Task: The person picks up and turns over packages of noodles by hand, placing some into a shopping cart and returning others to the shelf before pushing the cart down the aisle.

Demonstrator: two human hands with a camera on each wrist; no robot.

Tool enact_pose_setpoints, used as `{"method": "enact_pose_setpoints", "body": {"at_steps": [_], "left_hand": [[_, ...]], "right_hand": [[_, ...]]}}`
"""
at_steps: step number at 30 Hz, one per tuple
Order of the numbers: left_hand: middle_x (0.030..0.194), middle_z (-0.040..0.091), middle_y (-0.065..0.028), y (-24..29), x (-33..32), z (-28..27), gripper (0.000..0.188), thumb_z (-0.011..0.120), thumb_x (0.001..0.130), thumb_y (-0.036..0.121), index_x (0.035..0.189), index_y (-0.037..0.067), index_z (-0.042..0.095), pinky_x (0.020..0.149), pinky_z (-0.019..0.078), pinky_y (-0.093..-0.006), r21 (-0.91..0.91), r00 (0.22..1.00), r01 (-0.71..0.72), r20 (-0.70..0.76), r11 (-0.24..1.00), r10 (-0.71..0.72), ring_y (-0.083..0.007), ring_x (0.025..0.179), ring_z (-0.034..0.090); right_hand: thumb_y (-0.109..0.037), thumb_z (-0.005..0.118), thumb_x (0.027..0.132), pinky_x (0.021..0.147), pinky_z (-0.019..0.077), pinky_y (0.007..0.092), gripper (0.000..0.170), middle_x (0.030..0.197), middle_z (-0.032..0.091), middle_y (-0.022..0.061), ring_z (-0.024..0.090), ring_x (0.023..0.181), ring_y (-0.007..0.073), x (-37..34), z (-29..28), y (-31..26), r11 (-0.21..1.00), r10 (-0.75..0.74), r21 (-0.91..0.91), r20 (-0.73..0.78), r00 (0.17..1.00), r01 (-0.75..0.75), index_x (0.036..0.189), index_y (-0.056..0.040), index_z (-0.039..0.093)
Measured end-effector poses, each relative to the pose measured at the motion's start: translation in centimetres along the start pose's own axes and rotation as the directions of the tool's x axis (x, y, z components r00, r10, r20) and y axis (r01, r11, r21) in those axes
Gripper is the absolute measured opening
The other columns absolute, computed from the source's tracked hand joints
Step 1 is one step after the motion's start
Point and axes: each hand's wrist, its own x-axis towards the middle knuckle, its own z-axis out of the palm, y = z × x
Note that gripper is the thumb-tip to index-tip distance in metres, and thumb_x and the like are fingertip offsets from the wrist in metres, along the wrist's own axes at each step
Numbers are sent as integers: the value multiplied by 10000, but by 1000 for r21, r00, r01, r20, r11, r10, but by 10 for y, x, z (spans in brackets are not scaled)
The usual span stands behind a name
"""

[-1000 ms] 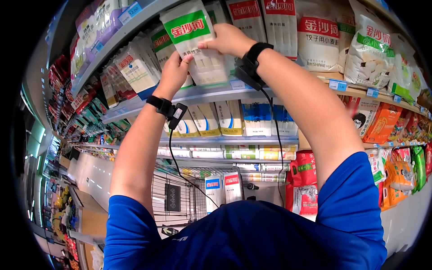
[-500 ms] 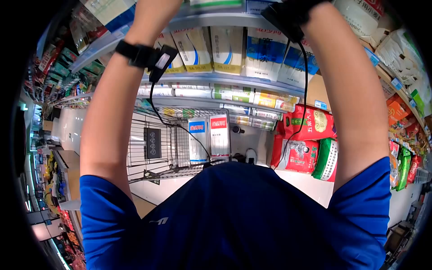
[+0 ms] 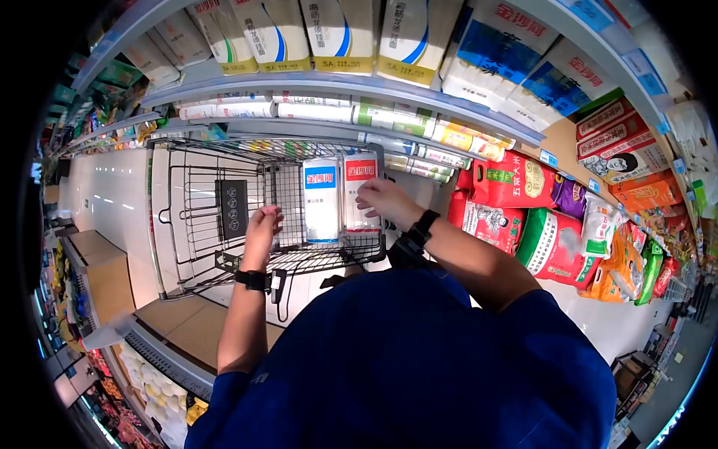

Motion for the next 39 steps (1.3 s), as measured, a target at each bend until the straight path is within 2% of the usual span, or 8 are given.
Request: {"method": "enact_pose_setpoints", "body": {"at_steps": [9,14,16,17,20,21,25,39], "left_hand": [[1183,594,-179,-167,89,17,621,536,891,187,1446,-23,350,898,440,-351,283,980,175,41,943,-194,-238,1116,543],[981,636,-203,-201,113,45,425,572,871,245,1161,-58,507,768,482,-382,218,982,114,121,969,-143,-274,855,619],[998,630,-253,-198,108,46,455,597,837,250,1140,-78,510,804,484,-392,694,917,-377,374,613,140,-329,911,633],[835,626,-148,-239,130,54,253,700,718,246,735,9,614,731,492,-497,753,725,-630,480,191,494,-364,841,613],[878,656,-150,-206,102,56,274,732,736,203,853,-21,626,717,522,-449,629,942,-330,172,704,287,-329,840,642],[956,673,-172,-123,65,61,310,736,787,149,985,-52,607,713,543,-368,311,992,125,-64,942,-110,-272,847,671],[1070,670,-185,-152,75,47,463,737,841,211,1162,-78,570,752,553,-341,12,929,274,256,962,-268,-243,905,674],[1303,524,-112,81,-69,17,644,687,848,4,1380,13,324,1012,452,-347,-264,652,-176,690,948,313,-204,1198,539]], "right_hand": [[-380,619,886,864,512,353,558,1145,605,158,623,1013,243,156,49,166,929,294,-205,-99,951,-308,1232,47,521],[-308,664,810,786,519,364,553,1056,664,223,657,949,291,176,95,193,934,121,-304,-226,967,-188,1164,103,555],[-222,655,802,735,519,351,375,965,678,175,660,854,254,151,112,154,856,145,-474,-167,975,-208,1023,77,613],[-159,636,796,683,510,333,258,878,666,149,642,793,209,200,104,249,870,-71,-486,31,997,77,933,60,632],[-162,647,823,679,503,329,231,864,666,129,631,764,188,190,112,252,870,-168,-476,-41,985,129,915,50,645],[-175,656,838,692,504,333,252,887,672,121,630,770,188,172,114,221,980,-7,-195,-171,985,-27,959,46,648],[-137,635,901,845,531,355,362,1129,660,133,661,967,224,121,94,168,897,107,424,67,992,-126,1224,18,579],[6,719,820,943,488,322,598,1229,585,91,580,1112,167,-91,102,-40,852,-524,-62,-95,846,520,1338,-13,420]]}}
